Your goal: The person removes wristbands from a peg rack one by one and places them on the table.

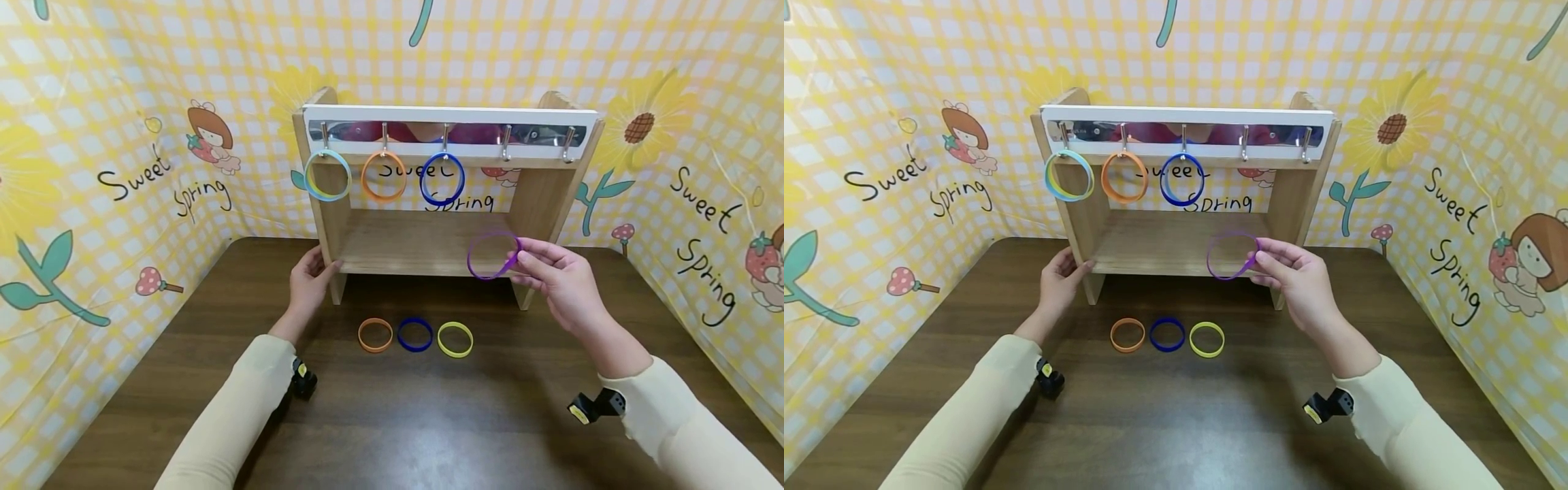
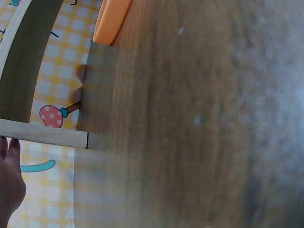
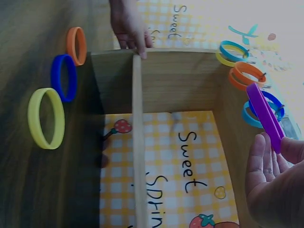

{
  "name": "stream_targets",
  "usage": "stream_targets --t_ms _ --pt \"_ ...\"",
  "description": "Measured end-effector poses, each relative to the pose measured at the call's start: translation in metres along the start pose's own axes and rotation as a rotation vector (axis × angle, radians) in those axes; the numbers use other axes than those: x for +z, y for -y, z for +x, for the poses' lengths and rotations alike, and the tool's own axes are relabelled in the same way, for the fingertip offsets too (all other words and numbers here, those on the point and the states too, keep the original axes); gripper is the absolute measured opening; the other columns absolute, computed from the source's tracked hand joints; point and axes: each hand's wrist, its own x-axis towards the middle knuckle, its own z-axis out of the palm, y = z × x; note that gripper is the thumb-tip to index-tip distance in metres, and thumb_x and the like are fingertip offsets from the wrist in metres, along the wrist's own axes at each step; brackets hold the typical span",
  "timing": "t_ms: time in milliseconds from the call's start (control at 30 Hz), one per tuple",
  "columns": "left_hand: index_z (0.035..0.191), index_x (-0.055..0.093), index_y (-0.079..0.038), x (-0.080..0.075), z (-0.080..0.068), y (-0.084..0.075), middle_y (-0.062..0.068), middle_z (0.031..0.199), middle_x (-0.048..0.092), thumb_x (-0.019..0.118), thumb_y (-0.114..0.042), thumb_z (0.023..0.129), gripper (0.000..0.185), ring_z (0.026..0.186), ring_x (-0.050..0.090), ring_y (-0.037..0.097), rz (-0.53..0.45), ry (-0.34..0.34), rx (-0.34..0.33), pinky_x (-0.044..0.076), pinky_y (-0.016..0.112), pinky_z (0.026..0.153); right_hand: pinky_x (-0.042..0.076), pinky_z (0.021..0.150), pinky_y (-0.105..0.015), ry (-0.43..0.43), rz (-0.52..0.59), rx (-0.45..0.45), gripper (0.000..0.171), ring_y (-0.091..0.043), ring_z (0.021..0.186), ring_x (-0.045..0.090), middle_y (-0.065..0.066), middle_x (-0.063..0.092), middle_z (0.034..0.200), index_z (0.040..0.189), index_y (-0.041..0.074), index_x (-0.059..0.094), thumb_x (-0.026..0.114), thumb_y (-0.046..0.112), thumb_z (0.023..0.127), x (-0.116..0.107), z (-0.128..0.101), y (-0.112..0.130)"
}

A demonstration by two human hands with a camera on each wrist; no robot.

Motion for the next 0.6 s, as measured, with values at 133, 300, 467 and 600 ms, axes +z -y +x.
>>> stream_targets --t_ms 133,300,467,600 --pt "0.130 0.056 0.006 0.000 0.000 0.000 0.024 0.126 0.059 0.068 0.000 0.090 0.042 0.113 0.056 0.033 -0.008 0.001 -0.001 0.049 0.021 0.084 0.057 0.073 -0.030 0.023 -0.034 0.016 0.022 -0.016 0.082 0.070 -0.007 0.073 0.092 0.103 0.012 0.075 0.061 -0.002 0.094 -0.004 -0.003 -0.006" --pt "0.130 0.056 0.006 0.000 0.001 0.000 0.024 0.126 0.059 0.068 0.000 0.090 0.042 0.111 0.057 0.028 -0.015 0.000 -0.004 0.049 0.021 0.085 0.057 0.073 -0.029 0.026 -0.061 0.040 0.021 -0.015 0.082 0.070 -0.006 0.073 0.093 0.106 0.010 0.074 0.061 -0.001 0.094 -0.009 -0.007 -0.014" --pt "0.130 0.056 0.006 0.000 0.000 0.000 0.023 0.126 0.060 0.068 0.000 0.090 0.042 0.109 0.058 0.022 -0.009 -0.001 -0.009 0.048 0.022 0.085 0.057 0.073 -0.029 0.018 -0.105 0.072 0.022 -0.014 0.084 0.070 -0.005 0.073 0.093 0.102 0.014 0.074 0.061 -0.001 0.095 -0.013 -0.009 -0.022" --pt "0.131 0.055 0.006 0.000 0.000 -0.001 0.023 0.127 0.059 0.068 -0.001 0.090 0.043 0.110 0.057 0.024 -0.003 0.000 -0.010 0.048 0.022 0.086 0.057 0.073 -0.030 0.014 -0.138 0.098 0.020 -0.015 0.086 0.070 -0.006 0.073 0.094 0.100 0.015 0.075 0.062 0.001 0.094 -0.017 -0.011 -0.029"
